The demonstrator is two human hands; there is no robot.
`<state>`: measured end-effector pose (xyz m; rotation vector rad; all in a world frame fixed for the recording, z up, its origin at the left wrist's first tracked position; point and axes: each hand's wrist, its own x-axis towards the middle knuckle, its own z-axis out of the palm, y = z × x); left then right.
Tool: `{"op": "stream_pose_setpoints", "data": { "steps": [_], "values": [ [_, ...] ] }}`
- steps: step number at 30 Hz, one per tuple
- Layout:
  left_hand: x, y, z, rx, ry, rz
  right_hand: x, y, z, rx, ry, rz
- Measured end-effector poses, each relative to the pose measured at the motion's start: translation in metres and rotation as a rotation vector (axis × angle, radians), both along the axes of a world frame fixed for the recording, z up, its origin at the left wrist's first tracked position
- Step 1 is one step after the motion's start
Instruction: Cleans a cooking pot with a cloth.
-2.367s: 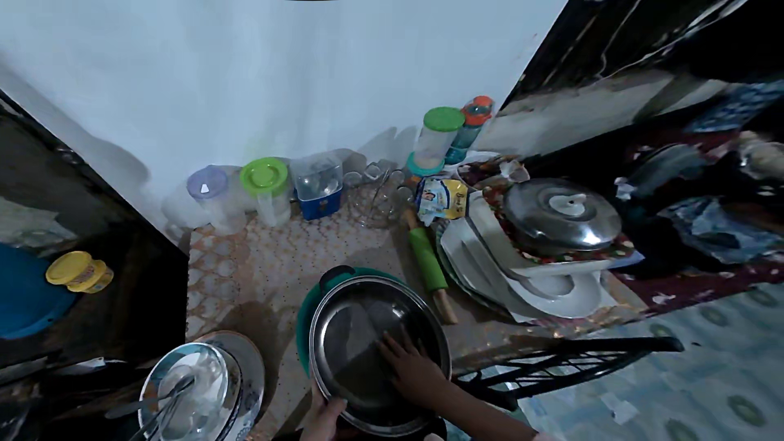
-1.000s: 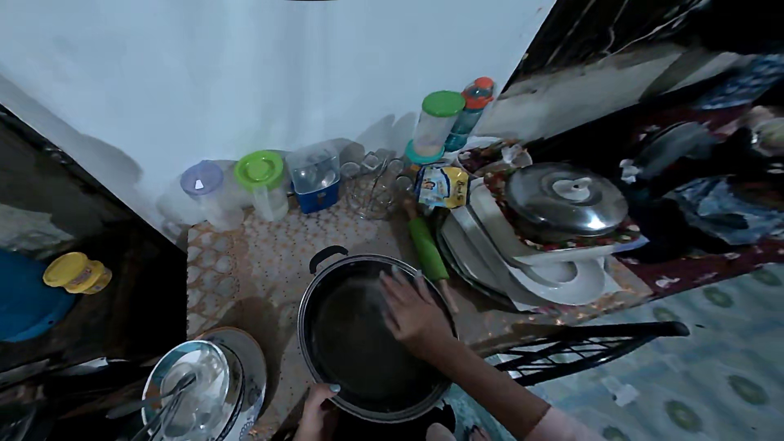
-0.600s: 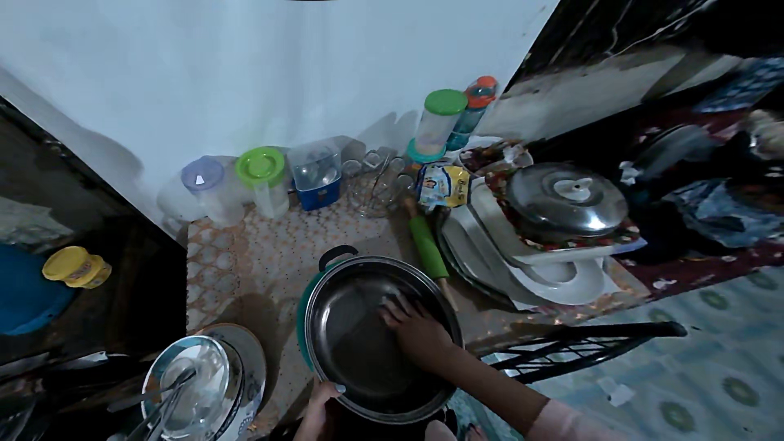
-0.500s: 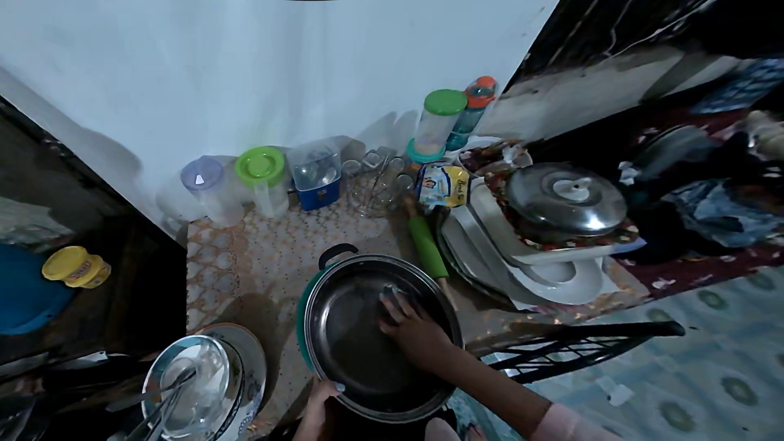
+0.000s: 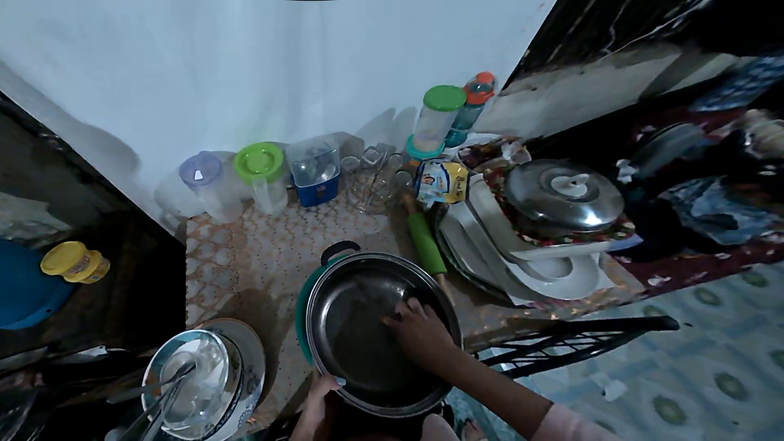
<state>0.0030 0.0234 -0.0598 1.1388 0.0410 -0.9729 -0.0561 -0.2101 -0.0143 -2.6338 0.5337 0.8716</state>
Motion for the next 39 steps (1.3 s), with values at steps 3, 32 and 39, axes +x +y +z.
{"op": "stream_pose_setpoints", "data": {
  "steps": [3, 32, 39],
  "values": [
    [0.001, 0.002, -0.006, -0.032, -0.001, -0.021, -0.005, 0.01, 0.002, 0.083, 0.026, 0.108],
    [0.002, 0.001, -0.002, 0.075, 0.011, -0.078, 0.005, 0.035, 0.014, -0.003, 0.242, 0.073],
    [-0.001, -0.001, 0.003, 0.082, 0.006, -0.084, 0.005, 0.026, 0.009, -0.005, 0.221, 0.03]
  ]
}}
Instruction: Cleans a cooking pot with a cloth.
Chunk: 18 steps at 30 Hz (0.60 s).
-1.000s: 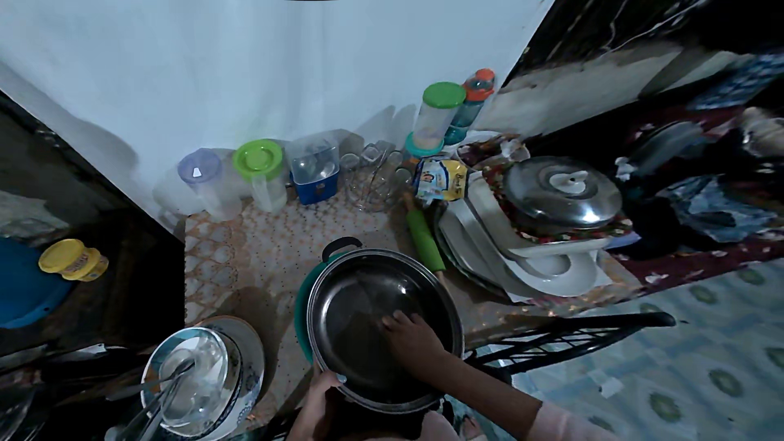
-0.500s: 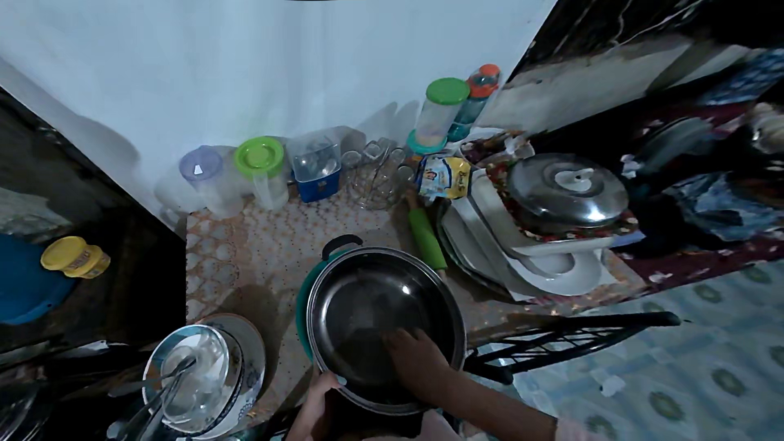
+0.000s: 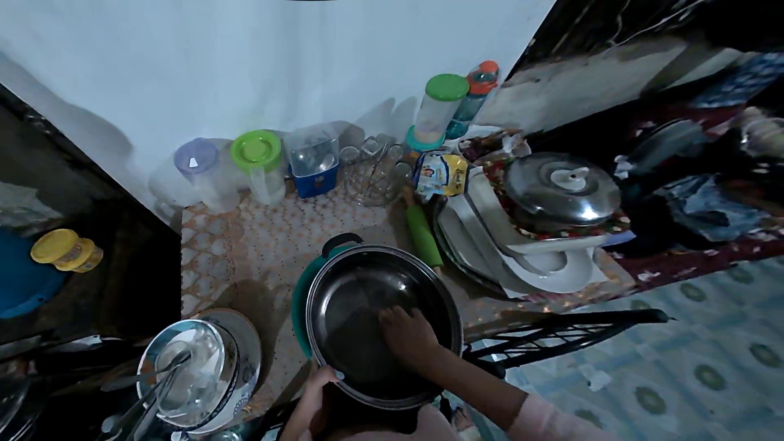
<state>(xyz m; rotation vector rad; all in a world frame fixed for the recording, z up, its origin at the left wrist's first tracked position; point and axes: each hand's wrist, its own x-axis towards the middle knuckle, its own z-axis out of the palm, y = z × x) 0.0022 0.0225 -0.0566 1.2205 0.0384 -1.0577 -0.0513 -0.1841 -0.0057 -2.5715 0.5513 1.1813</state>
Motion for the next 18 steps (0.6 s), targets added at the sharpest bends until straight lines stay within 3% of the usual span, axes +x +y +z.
{"op": "stream_pose_setpoints", "data": {
  "steps": [8, 18],
  "values": [
    [0.001, 0.003, -0.012, -0.068, -0.036, 0.008, -0.007, 0.004, 0.001, 0.017, 0.025, 0.022],
    [0.002, -0.003, 0.006, -0.038, -0.018, 0.002, -0.003, 0.005, 0.002, 0.058, 0.001, 0.019]
  ]
}}
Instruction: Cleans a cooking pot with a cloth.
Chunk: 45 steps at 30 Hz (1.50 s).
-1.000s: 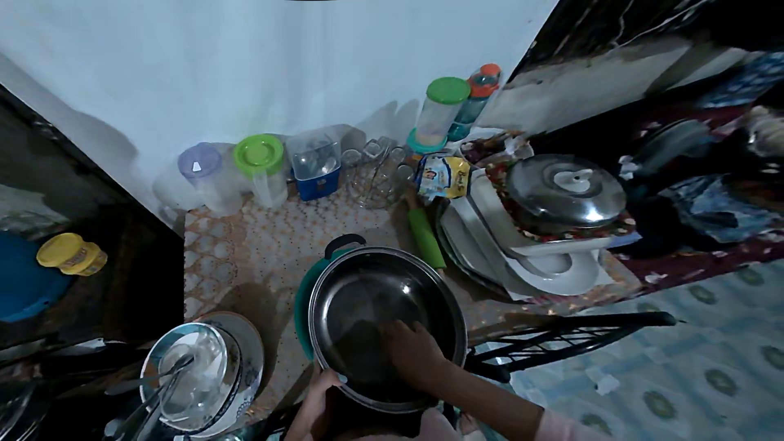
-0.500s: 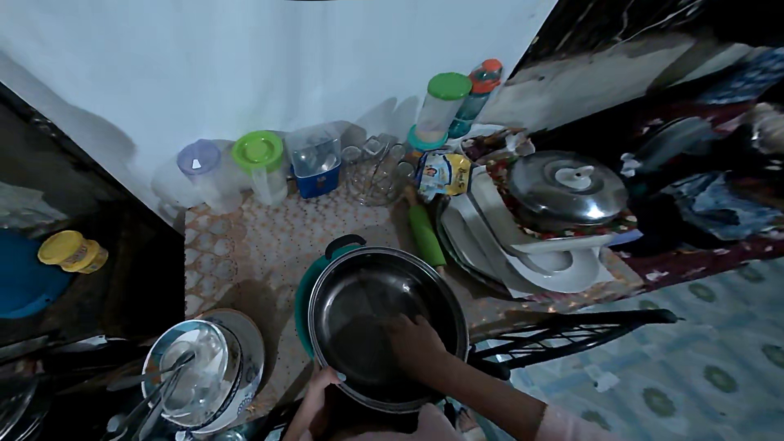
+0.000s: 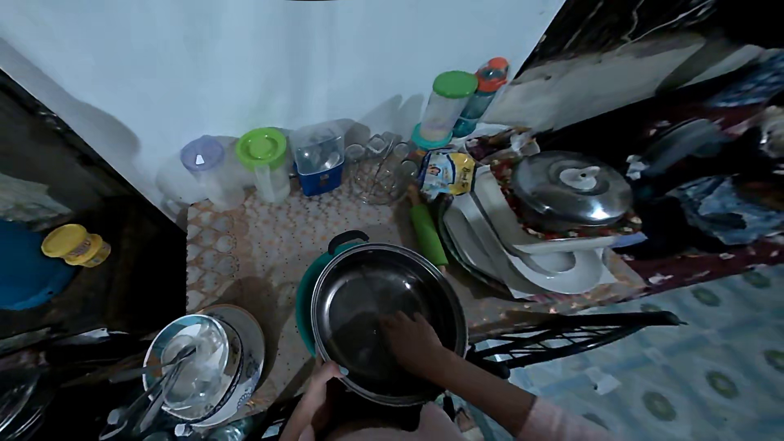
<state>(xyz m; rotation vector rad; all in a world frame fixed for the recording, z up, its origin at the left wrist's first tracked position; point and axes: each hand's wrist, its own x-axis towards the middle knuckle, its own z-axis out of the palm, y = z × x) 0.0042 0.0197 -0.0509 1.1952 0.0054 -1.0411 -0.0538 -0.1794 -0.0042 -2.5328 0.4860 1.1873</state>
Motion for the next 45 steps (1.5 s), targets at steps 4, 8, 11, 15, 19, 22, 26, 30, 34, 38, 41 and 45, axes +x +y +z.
{"op": "stream_pose_setpoints", "data": {
  "steps": [4, 8, 11, 15, 19, 22, 26, 30, 34, 38, 41, 45],
  "values": [
    [0.0, 0.001, 0.003, 0.007, -0.029, 0.025, 0.001, 0.007, 0.006, -0.01, 0.05, 0.032],
    [0.0, -0.001, 0.007, 0.003, -0.013, 0.028, -0.002, 0.01, 0.006, 0.0, 0.028, 0.038],
    [0.0, 0.0, 0.009, 0.005, 0.001, 0.0, 0.01, 0.002, -0.003, -0.067, -0.011, -0.002],
    [0.0, 0.002, 0.005, -0.005, -0.006, -0.009, -0.002, 0.017, 0.013, 0.024, 0.061, 0.037],
    [0.0, 0.001, 0.003, -0.007, 0.002, -0.014, 0.008, 0.006, 0.0, -0.03, -0.029, -0.04],
    [0.0, 0.001, 0.011, 0.051, -0.017, -0.013, 0.007, 0.008, 0.002, -0.027, 0.005, -0.006],
    [0.002, 0.0, 0.015, 0.089, 0.005, -0.029, -0.008, 0.02, 0.01, 0.061, 0.025, 0.039],
    [-0.002, 0.001, 0.003, 0.016, 0.017, -0.019, 0.012, 0.008, 0.004, -0.051, -0.018, -0.019],
    [0.0, 0.001, 0.011, 0.019, 0.011, -0.016, -0.008, 0.021, 0.014, 0.068, 0.041, -0.002],
    [-0.002, 0.0, 0.012, 0.021, 0.059, -0.03, 0.0, 0.009, 0.005, 0.011, -0.05, -0.089],
    [-0.004, 0.002, 0.01, 0.014, 0.048, -0.014, 0.004, 0.006, 0.0, 0.004, -0.056, -0.083],
    [-0.001, 0.001, 0.013, 0.009, 0.064, -0.004, -0.024, 0.018, 0.017, 0.232, 0.07, 0.005]
  ]
}}
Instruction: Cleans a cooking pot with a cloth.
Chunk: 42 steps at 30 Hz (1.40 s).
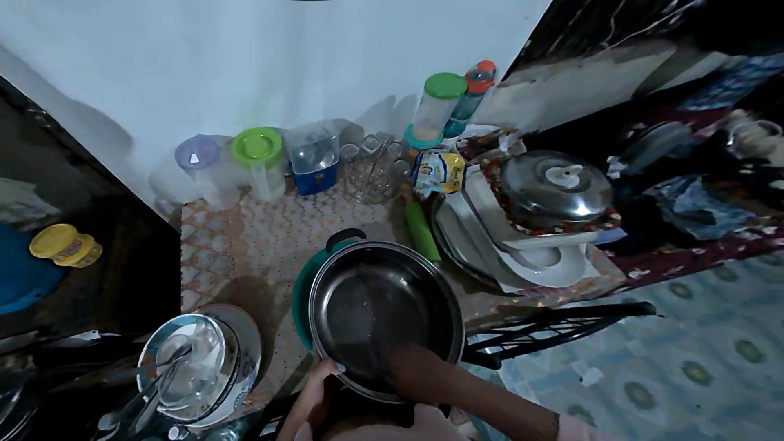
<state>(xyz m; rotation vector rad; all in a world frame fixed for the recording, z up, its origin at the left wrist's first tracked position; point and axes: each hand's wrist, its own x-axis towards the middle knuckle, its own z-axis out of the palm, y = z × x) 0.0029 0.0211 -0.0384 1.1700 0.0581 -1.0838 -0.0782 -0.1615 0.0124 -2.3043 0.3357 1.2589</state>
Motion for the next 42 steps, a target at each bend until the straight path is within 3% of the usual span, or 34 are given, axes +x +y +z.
{"op": "stream_pose_setpoints", "data": {
  "steps": [4, 8, 11, 14, 16, 19, 21, 24, 28, 33, 37, 40, 42],
  "values": [
    [-0.001, 0.001, -0.003, 0.016, 0.019, -0.022, -0.001, -0.034, -0.013, 0.103, 0.066, -0.059],
    [0.0, -0.002, -0.005, 0.02, -0.015, -0.079, 0.019, -0.06, -0.016, -0.256, 0.029, -0.205],
    [-0.002, -0.006, 0.001, 0.039, 0.031, -0.046, 0.039, -0.059, -0.026, -0.445, -0.212, -0.1],
    [0.0, -0.007, 0.002, 0.027, 0.045, -0.059, 0.049, -0.047, -0.051, -0.381, -0.46, 0.038],
    [0.001, -0.007, 0.005, 0.045, 0.036, -0.073, 0.053, -0.043, -0.059, -0.349, -0.469, 0.099],
    [0.001, -0.005, 0.008, 0.069, 0.009, -0.067, 0.044, -0.056, -0.07, -0.491, -0.519, 0.147],
    [0.001, -0.003, 0.003, 0.047, 0.011, -0.046, 0.033, -0.059, -0.062, -0.573, -0.358, 0.153],
    [0.002, -0.003, -0.003, 0.038, -0.066, -0.049, 0.013, -0.047, -0.037, -0.494, -0.015, 0.125],
    [0.002, -0.002, -0.005, 0.079, -0.095, -0.098, -0.004, -0.04, -0.021, -0.425, 0.086, 0.108],
    [0.001, -0.006, 0.007, 0.204, -0.071, -0.178, 0.02, -0.052, -0.045, -0.527, -0.142, -0.043],
    [0.001, 0.0, -0.022, 0.036, -0.011, -0.085, 0.043, -0.046, -0.058, -0.52, -0.424, -0.136],
    [-0.002, 0.0, -0.014, 0.013, -0.037, -0.07, 0.056, -0.036, -0.051, -0.371, -0.508, -0.13],
    [-0.004, 0.0, -0.006, 0.021, -0.055, -0.08, 0.063, -0.038, -0.047, -0.406, -0.529, -0.168]
  ]
}}
